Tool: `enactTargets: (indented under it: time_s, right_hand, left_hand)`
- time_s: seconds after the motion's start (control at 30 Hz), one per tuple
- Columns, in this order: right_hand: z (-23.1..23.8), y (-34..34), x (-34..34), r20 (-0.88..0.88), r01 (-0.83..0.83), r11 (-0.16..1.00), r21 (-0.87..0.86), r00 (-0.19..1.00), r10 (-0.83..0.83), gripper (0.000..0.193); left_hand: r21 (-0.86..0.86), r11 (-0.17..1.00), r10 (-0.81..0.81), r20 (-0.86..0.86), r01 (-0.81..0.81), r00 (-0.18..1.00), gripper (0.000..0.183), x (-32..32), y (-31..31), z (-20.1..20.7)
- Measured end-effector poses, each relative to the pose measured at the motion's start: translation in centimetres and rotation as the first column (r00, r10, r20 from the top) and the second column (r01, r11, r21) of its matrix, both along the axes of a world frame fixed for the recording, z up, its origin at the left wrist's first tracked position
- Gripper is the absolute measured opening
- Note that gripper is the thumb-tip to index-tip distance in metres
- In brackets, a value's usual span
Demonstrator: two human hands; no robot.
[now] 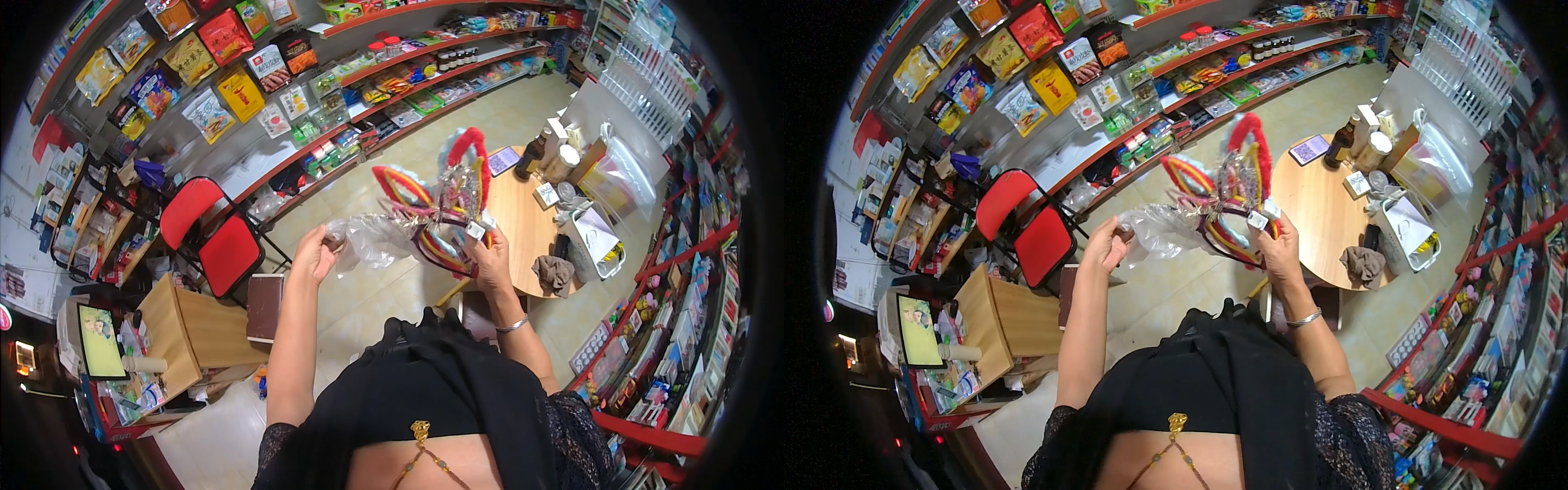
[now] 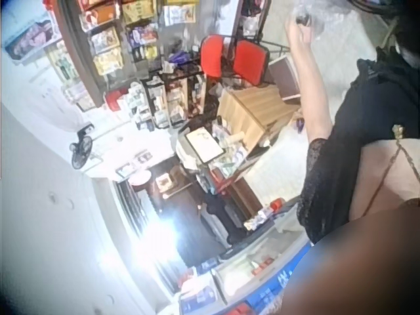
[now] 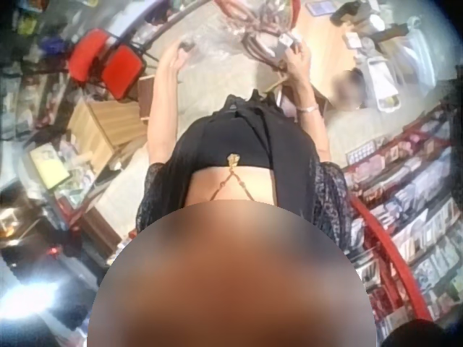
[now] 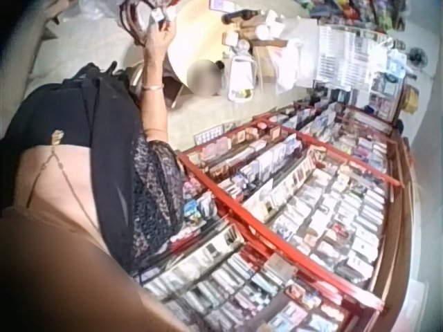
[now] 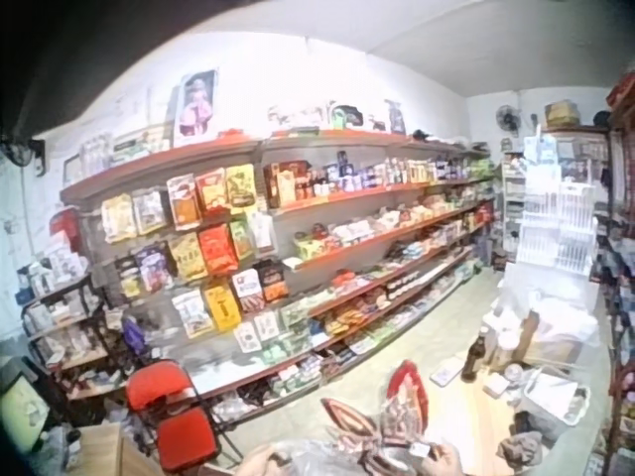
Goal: The person unpacks several colorful headbands from a plastic bag and attaches small white tags to each one. They handle purple, pink, yellow, and red headbands one at a time, affixing tags and placing the finished items on a round table in a convenience store.
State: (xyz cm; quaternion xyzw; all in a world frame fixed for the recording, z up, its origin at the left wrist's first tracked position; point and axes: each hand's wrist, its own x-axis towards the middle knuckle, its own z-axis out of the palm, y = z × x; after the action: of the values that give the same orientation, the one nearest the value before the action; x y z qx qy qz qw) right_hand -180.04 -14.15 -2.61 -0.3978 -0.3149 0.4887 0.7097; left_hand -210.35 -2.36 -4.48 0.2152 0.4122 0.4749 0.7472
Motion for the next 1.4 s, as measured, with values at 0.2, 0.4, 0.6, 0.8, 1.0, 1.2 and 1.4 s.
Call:
enactTargets:
  time_s: [0.2,0.4,0.6,0.8,1.0,1.2,1.4]
  right_hand:
    - [-0.8,0.8,-0.2,-0.077,0.099,0.995,-0.008,0.992,-0.099,0.027]
    - [-1.0,0.3,0.2,-0.081,-0.048,0.999,-0.016,0.996,0.046,0.019]
    - [-0.3,1.0,-0.5,-0.331,-0.07,0.996,0.054,0.94,0.084,0.013]
    - [-1.0,0.5,0.9,-0.23,-0.065,0.998,0.007,0.971,0.065,0.017]
    - [-1.5,-0.1,0.9,-0.051,-0.085,0.991,-0.1,0.995,0.081,0.024]
    - [-2.1,0.5,0.3,-0.268,-0.059,0.98,-0.191,0.963,0.006,0.014]
    - [-4.6,1.3,4.3,-0.635,0.11,0.976,-0.186,0.744,-0.205,0.019]
  left_hand:
    - [0.35,0.933,-0.034,-0.155,0.087,0.987,0.019,1.1,-3.0,2.1]
    - [0.558,0.827,0.209,-0.197,-0.066,0.958,0.02,1.7,-0.7,5.0]
    - [0.425,0.891,-0.085,-0.184,0.157,0.979,0.024,2.4,-1.7,5.2]
    - [0.322,0.821,-0.29,-0.476,0.471,0.83,0.03,2.6,-2.0,6.2]
    - [0.365,0.93,-0.1,0.131,0.046,0.986,0.021,2.6,-0.7,5.8]
    - [0.613,0.781,-0.454,0.423,0.121,0.784,0.022,4.1,-2.8,4.4]
    - [0.195,0.825,-0.398,-0.467,0.53,0.79,0.022,5.3,-3.5,2.7]
